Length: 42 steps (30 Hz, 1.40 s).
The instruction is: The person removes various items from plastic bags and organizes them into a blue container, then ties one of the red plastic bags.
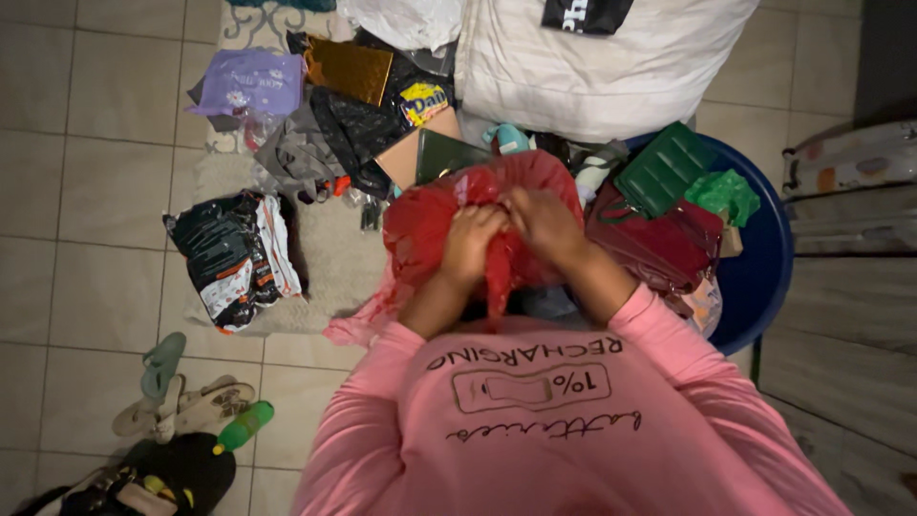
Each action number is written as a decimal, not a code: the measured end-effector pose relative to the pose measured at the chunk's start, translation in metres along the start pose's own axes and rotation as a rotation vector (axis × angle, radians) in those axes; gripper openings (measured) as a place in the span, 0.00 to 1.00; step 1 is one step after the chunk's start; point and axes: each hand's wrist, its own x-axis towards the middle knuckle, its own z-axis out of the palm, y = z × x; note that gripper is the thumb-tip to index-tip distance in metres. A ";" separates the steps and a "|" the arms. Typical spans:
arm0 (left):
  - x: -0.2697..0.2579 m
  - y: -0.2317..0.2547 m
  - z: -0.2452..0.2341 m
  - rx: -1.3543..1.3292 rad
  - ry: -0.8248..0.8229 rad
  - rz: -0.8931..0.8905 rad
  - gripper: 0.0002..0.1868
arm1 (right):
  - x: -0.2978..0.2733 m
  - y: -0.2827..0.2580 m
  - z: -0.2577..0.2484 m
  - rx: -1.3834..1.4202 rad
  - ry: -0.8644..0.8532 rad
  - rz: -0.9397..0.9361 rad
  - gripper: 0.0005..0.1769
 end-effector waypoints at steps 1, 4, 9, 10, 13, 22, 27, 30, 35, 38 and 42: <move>-0.001 0.008 -0.005 0.012 -0.003 -0.028 0.11 | 0.001 0.002 0.002 -0.008 -0.028 0.037 0.10; 0.000 0.007 -0.007 0.017 0.064 -0.031 0.15 | 0.000 -0.002 0.006 -0.047 0.044 0.061 0.10; -0.020 -0.014 0.018 0.074 0.193 -0.072 0.19 | 0.003 0.003 0.002 0.035 -0.138 0.154 0.14; -0.025 -0.017 0.023 0.102 0.178 -0.094 0.19 | 0.003 0.008 0.000 0.070 -0.178 0.131 0.15; -0.032 -0.027 0.032 0.181 0.134 -0.133 0.20 | 0.003 0.026 0.006 0.195 -0.370 0.207 0.21; -0.040 -0.057 0.044 0.288 -0.027 -0.182 0.19 | 0.001 0.052 0.035 0.527 -0.436 0.351 0.23; -0.025 -0.032 0.029 -0.018 0.088 -0.194 0.19 | 0.000 0.043 0.027 0.492 -0.412 0.283 0.21; -0.025 -0.012 0.006 -0.305 0.036 -0.320 0.17 | -0.001 0.038 0.024 0.487 -0.370 0.337 0.20; -0.032 -0.010 0.006 -1.477 0.159 -0.532 0.19 | 0.001 0.036 0.028 0.651 -0.286 0.318 0.17; -0.032 -0.014 0.021 -1.252 0.312 -0.260 0.14 | 0.001 0.029 0.031 0.759 -0.191 0.375 0.17; -0.016 -0.004 0.016 -1.046 0.494 -0.031 0.12 | 0.004 0.029 0.019 0.566 -0.218 0.252 0.15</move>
